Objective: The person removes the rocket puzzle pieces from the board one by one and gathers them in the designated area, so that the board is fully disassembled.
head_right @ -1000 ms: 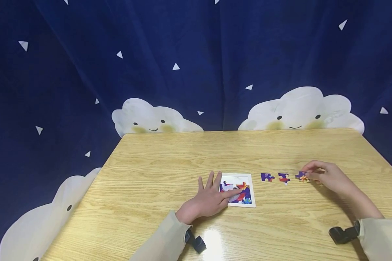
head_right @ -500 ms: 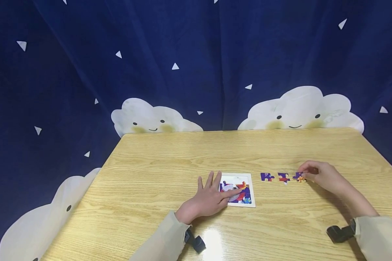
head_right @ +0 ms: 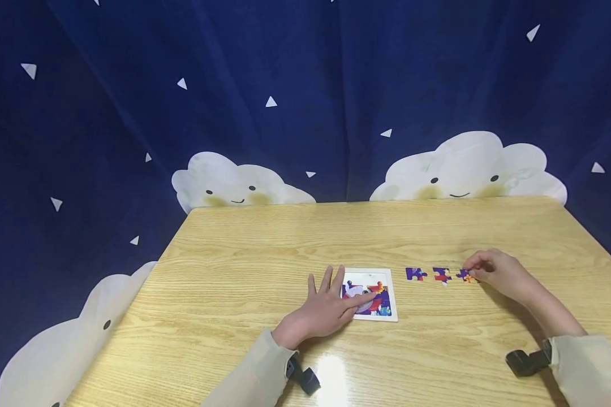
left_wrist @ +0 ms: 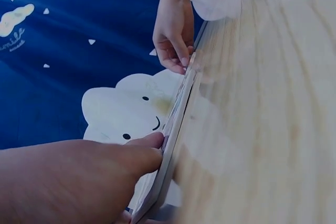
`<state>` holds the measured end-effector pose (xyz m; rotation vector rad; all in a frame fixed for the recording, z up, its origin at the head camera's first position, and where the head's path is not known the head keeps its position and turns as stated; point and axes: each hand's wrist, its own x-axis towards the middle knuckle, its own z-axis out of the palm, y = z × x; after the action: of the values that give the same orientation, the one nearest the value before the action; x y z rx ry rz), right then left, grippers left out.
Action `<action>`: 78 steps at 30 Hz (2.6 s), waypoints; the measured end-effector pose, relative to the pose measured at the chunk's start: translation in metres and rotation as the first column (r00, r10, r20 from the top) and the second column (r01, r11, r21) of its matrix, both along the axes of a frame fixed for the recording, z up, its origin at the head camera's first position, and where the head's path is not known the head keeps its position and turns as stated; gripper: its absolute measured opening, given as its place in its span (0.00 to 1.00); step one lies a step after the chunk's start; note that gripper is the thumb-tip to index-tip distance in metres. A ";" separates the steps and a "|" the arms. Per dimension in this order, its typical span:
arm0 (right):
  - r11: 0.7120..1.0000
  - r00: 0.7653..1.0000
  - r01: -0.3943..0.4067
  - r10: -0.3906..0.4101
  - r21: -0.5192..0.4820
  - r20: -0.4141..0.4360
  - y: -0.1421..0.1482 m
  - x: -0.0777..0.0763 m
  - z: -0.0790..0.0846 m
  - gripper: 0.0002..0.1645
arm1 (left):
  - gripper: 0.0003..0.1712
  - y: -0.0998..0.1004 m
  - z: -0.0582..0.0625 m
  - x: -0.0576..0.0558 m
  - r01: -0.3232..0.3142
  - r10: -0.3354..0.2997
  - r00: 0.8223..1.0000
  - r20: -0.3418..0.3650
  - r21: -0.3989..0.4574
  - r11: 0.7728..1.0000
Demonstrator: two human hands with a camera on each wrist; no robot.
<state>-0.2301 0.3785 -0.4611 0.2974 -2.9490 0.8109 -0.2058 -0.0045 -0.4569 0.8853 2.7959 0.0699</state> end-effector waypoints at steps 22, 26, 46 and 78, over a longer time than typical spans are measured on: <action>0.995 0.995 0.078 -0.081 -0.064 -0.059 -0.018 0.004 0.009 0.07 | 0.12 -0.005 -0.012 0.011 0.096 -0.042 0.959 -0.280 0.183 0.978; 0.997 0.996 0.051 -0.054 -0.059 -0.066 -0.026 0.007 0.012 0.07 | 0.15 -0.009 -0.012 0.014 0.111 -0.052 0.957 -0.284 0.197 0.974; 0.974 0.993 -0.114 0.118 -0.198 0.008 -0.105 0.003 0.022 0.04 | 0.21 -0.019 -0.012 0.019 0.165 -0.119 0.929 -0.351 0.102 0.981; 0.910 0.932 -0.310 0.348 -0.274 0.100 -0.194 -0.012 0.011 0.08 | 0.20 -0.022 -0.009 0.019 0.171 -0.114 0.933 -0.340 0.142 0.975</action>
<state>-0.2420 0.1845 -0.4499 0.7643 -2.9166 1.2904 -0.1867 -0.0264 -0.4659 1.2446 3.0562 0.1526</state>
